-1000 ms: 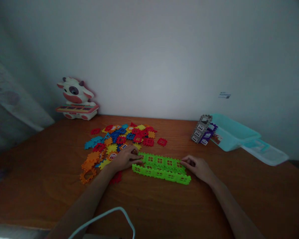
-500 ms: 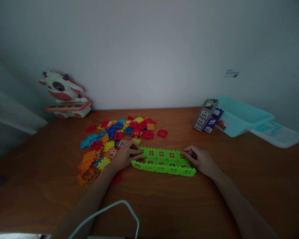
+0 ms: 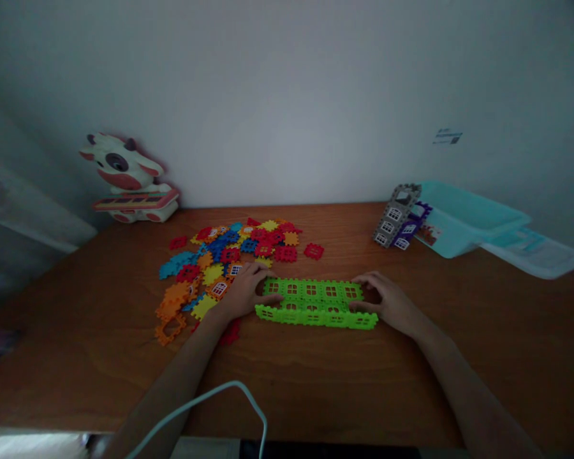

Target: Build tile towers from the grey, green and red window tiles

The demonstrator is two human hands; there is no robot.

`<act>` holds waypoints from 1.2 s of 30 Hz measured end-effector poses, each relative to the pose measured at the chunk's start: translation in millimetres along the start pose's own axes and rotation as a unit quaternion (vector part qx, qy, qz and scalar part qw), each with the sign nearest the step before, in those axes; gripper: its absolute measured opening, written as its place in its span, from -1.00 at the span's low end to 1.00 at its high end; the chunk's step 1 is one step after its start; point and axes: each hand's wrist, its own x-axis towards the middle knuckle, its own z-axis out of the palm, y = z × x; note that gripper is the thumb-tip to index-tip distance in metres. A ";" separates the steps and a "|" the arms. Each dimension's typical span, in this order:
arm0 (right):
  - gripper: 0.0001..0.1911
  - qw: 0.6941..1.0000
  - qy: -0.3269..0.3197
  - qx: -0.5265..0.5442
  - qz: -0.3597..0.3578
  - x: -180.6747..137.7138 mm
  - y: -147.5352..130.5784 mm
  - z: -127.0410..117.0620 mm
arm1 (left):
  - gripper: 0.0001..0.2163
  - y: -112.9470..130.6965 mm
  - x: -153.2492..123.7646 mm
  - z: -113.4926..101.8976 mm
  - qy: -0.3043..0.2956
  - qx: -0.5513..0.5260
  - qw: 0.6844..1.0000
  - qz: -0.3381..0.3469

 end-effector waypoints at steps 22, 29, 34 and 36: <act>-0.53 0.994 -0.104 0.037 0.020 -3.0 -13.6 -3.2 | -0.80 27.1 2.0 -9.5 -0.157 -0.212 0.963 -0.056; -0.48 0.994 -0.103 0.013 -0.041 -0.6 -13.8 -4.1 | -0.67 24.3 3.5 -5.9 -0.143 -0.209 0.967 0.033; -0.45 0.992 -0.114 0.011 -0.059 -0.8 -11.7 -2.5 | -0.65 18.1 2.4 -1.4 -0.133 -0.194 0.970 0.056; -0.44 0.991 -0.113 0.013 -0.069 -1.7 -11.4 -1.8 | -0.69 17.0 1.2 -0.7 -0.136 -0.195 0.969 0.066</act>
